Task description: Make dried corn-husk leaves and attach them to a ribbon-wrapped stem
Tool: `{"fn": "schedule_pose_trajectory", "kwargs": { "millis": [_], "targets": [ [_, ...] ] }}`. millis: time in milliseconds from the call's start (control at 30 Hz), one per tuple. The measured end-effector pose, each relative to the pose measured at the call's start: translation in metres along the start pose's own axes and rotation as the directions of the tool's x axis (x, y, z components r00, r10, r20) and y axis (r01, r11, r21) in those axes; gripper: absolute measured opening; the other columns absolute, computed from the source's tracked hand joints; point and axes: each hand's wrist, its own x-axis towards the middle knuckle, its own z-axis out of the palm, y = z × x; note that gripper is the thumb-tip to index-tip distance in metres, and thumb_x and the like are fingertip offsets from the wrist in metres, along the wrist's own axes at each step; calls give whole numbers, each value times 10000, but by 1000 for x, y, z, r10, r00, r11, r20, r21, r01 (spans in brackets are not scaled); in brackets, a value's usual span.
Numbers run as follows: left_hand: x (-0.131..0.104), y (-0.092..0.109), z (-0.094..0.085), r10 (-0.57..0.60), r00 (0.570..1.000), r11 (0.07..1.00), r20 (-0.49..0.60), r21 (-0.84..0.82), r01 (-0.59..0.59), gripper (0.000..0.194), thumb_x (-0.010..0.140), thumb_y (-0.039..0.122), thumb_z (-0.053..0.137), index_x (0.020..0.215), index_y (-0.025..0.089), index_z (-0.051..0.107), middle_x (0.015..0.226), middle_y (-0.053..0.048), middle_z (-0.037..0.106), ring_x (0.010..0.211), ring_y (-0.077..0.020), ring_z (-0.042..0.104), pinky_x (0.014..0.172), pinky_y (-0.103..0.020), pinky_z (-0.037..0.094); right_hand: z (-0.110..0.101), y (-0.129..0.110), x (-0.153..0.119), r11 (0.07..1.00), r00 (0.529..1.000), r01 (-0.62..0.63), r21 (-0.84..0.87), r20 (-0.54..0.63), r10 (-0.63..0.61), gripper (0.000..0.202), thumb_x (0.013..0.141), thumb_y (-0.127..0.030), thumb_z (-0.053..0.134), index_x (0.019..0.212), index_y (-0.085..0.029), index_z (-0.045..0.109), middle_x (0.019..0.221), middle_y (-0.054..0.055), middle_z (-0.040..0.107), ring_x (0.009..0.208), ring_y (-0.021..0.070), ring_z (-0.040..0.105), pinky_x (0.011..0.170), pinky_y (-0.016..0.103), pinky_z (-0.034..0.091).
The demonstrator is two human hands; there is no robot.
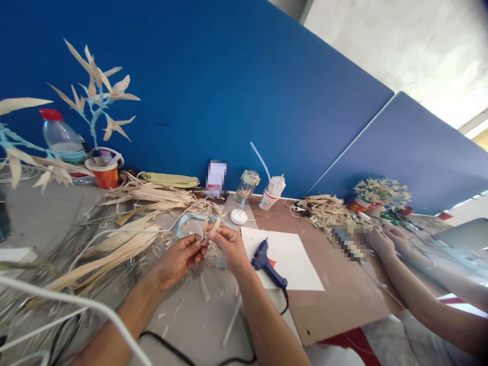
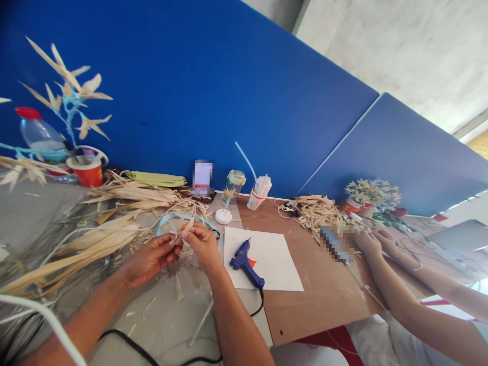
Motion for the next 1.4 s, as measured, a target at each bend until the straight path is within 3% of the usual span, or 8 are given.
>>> {"fn": "schedule_pose_trajectory", "kwargs": {
  "millis": [167, 300, 533, 700, 933, 1133, 1400],
  "targets": [
    [4, -3, 0, 98, 989, 995, -113, 26, -96, 241, 668, 329, 796, 739, 144, 659, 721, 2, 575, 595, -83, 461, 562, -204, 387, -1, 7, 2, 999, 991, -31, 11, -129, 32, 177, 700, -373, 698, 646, -205, 706, 684, 5, 604, 690, 150, 525, 687, 271, 423],
    [4, -4, -1, 72, 991, 997, -115, -20, -75, 254, 655, 321, 803, 757, 144, 652, 742, 9, 585, 560, -57, 419, 551, -189, 369, 1, 10, 2, 995, 981, -93, 37, -167, 98, 198, 703, -368, 679, 629, -186, 664, 584, -30, 523, 578, 111, 423, 605, 246, 355],
    [2, -2, 1, 70, 988, 997, -136, -25, -74, 362, 683, 272, 780, 1000, 187, 627, 644, 49, 534, 551, -74, 447, 544, -188, 374, 3, 1, 3, 994, 972, -87, 64, -214, 99, 236, 665, -396, 662, 569, -193, 592, 553, -35, 503, 557, 110, 404, 582, 243, 342],
    [5, -3, 1, 120, 982, 992, -147, -23, -125, 241, 646, 271, 803, 772, 157, 633, 636, 42, 525, 563, -70, 441, 543, -189, 371, 5, 4, 2, 987, 969, -133, 86, -200, 148, 249, 643, -403, 661, 548, -195, 562, 519, -47, 457, 523, 100, 353, 552, 243, 304],
    [6, -5, 1, 104, 983, 989, -151, -89, -118, 254, 611, 237, 829, 715, 159, 610, 666, 31, 557, 628, -83, 500, 600, -185, 420, 6, 5, 2, 981, 962, -156, 112, -209, 176, 270, 656, -374, 674, 520, -187, 536, 502, -55, 431, 518, 93, 344, 558, 247, 283],
    [5, -6, 1, 50, 986, 992, -157, -105, -67, 239, 612, 174, 824, 730, 151, 617, 649, 43, 550, 564, -53, 476, 540, -150, 415, 7, 5, 1, 978, 964, -164, 128, -189, 186, 270, 656, -370, 669, 511, -189, 531, 492, -54, 436, 510, 93, 342, 549, 249, 283],
    [4, -5, 0, 0, 986, 982, -170, -186, -32, 326, 603, 93, 821, 882, 175, 672, 715, 30, 614, 600, -56, 551, 582, -150, 484, 6, 3, 1, 978, 965, -173, 118, -180, 192, 271, 662, -369, 650, 511, -185, 520, 484, -57, 431, 502, 86, 316, 541, 249, 259]
  ]
}}
